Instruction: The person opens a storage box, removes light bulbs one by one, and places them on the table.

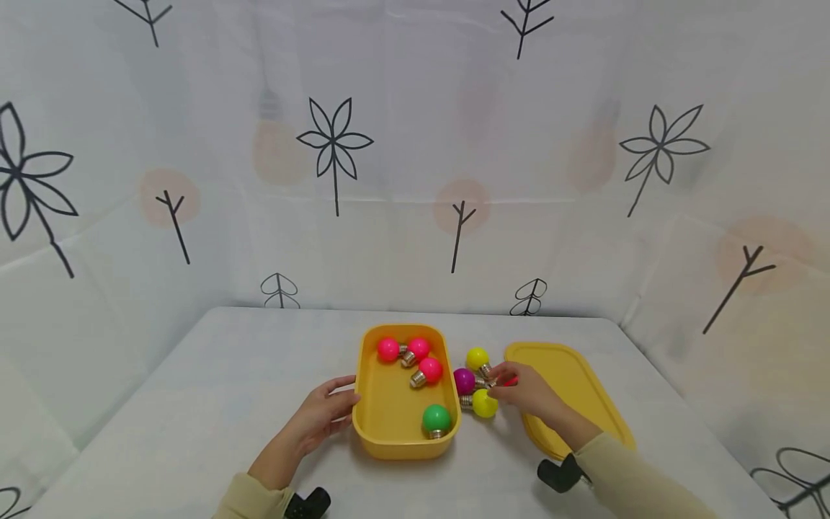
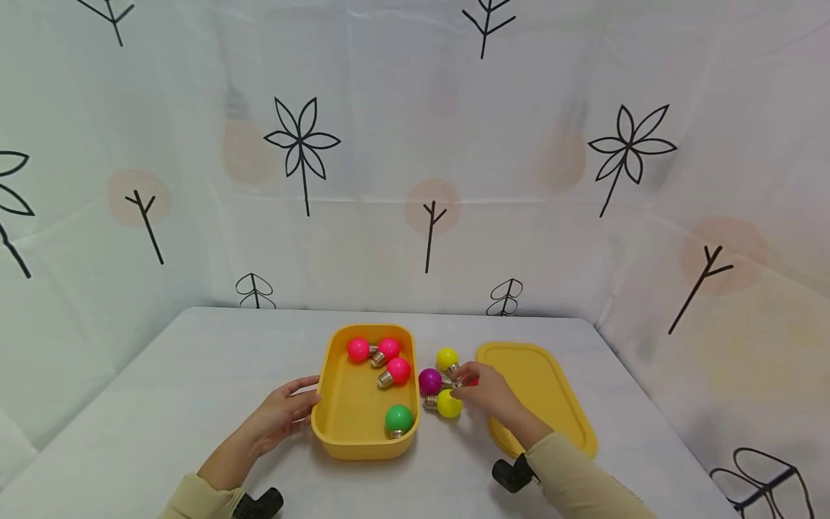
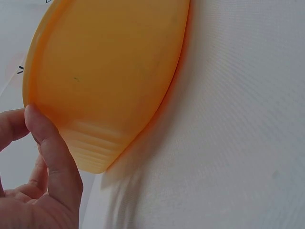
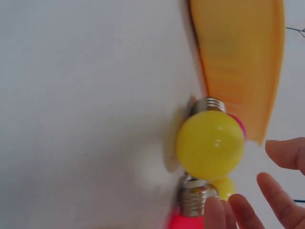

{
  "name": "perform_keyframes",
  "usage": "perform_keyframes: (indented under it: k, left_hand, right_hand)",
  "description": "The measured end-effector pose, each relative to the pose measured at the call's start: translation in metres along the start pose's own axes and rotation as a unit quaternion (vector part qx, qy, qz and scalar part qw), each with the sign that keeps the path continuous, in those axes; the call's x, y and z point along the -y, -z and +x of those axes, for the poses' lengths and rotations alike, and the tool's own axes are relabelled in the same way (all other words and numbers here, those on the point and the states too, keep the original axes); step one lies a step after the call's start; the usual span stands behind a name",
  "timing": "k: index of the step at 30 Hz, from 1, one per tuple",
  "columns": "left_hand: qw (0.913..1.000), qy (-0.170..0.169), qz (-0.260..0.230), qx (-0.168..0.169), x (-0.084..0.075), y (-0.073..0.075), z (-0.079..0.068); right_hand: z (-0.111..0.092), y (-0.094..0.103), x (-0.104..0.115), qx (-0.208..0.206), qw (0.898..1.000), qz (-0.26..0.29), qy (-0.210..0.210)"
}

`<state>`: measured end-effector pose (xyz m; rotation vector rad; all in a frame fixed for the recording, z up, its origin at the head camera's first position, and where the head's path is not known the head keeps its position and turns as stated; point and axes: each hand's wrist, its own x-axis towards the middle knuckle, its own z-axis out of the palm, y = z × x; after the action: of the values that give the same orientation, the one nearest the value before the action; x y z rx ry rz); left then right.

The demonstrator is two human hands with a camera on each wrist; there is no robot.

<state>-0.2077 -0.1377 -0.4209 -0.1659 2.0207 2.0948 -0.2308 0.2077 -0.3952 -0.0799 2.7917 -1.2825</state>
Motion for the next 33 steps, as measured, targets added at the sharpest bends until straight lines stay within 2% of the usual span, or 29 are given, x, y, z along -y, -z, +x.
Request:
perform_keyframes:
  k: [9,18,26,33]
  left_hand:
    - [1.0000,0.000,0.002,0.000,0.001,0.000,0.000]
    - [1.0000,0.001,0.003,-0.002,-0.001,-0.001,0.000]
    - [1.0000,0.003,0.004,0.003,-0.001,0.001,-0.001]
    - [1.0000,-0.002,-0.001,0.002,-0.001,0.000,-0.002]
  right_hand:
    - [0.001,0.012,0.024,0.018,1.000,0.017,0.015]
    - [0.006,0.012,0.049,0.057,0.997,0.037,0.026]
    - [0.007,0.003,0.077,0.107,0.993,0.041,0.038]
    - [0.007,-0.014,0.095,0.153,0.985,0.055,0.049]
